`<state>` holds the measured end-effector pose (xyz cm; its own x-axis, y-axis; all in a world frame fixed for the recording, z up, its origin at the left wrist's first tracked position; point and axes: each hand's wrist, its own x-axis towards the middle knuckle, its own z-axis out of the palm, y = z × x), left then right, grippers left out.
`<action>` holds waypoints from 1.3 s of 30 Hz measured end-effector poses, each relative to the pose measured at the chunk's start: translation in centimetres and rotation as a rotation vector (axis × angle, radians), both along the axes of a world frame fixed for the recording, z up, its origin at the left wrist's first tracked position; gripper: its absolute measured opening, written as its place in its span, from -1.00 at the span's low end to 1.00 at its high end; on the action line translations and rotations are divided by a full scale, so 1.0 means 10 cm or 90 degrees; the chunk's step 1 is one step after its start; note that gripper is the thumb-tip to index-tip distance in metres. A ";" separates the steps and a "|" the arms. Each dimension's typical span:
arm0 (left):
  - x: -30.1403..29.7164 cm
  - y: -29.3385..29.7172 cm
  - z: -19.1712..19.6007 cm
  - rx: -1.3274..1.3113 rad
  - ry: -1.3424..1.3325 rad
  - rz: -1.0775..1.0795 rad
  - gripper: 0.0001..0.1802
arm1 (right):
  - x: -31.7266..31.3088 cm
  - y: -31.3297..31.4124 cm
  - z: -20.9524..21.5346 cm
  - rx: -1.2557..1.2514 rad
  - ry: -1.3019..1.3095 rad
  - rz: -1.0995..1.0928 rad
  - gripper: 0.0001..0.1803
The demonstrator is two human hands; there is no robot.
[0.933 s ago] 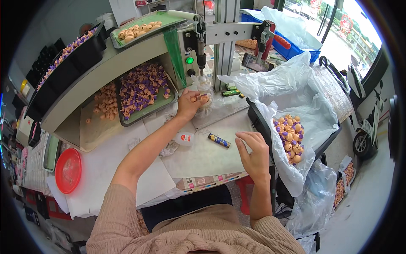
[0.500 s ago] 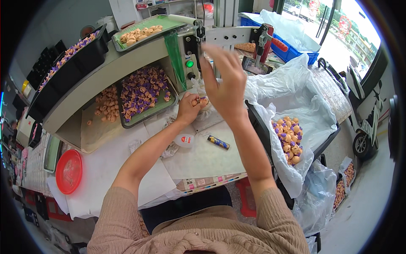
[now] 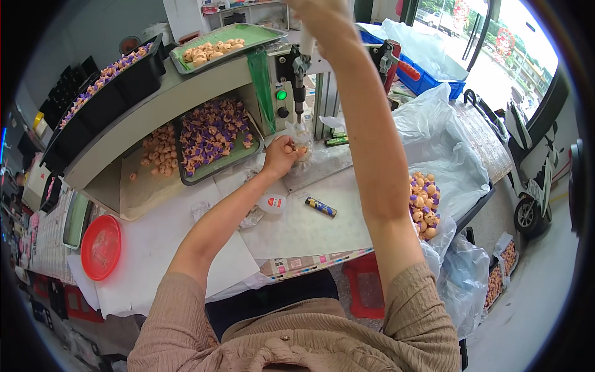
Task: Glueing small decorative components onto ceramic bases and using a manual press for assembly.
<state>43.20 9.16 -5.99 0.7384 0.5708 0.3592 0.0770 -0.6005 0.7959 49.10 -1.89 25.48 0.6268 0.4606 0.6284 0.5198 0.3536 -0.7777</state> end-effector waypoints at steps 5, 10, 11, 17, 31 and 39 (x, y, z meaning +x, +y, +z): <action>-0.13 0.05 -0.10 -0.014 -0.012 -0.012 -0.60 | -0.26 -0.62 -0.25 0.216 -0.059 0.112 -0.74; -0.52 -0.05 0.15 -0.422 0.061 -0.034 -0.68 | -0.28 -0.94 -1.30 0.200 -0.135 0.040 -0.68; -0.61 -0.03 0.17 -0.423 0.061 -0.034 -0.68 | -0.29 -0.99 -1.43 0.184 -0.196 0.029 -0.69; -1.44 -0.06 0.41 -0.823 -0.099 -0.095 -0.72 | -0.59 -1.03 -2.20 0.009 -0.116 -0.101 -0.62; -3.17 -0.50 0.05 -0.976 -0.261 -0.092 -0.68 | -1.48 -0.46 -3.28 -0.431 -0.218 -0.016 -0.61; -3.46 -0.60 -0.25 -1.044 -0.298 -0.109 -0.62 | -1.77 -0.54 -3.35 -0.372 -0.110 0.051 -0.59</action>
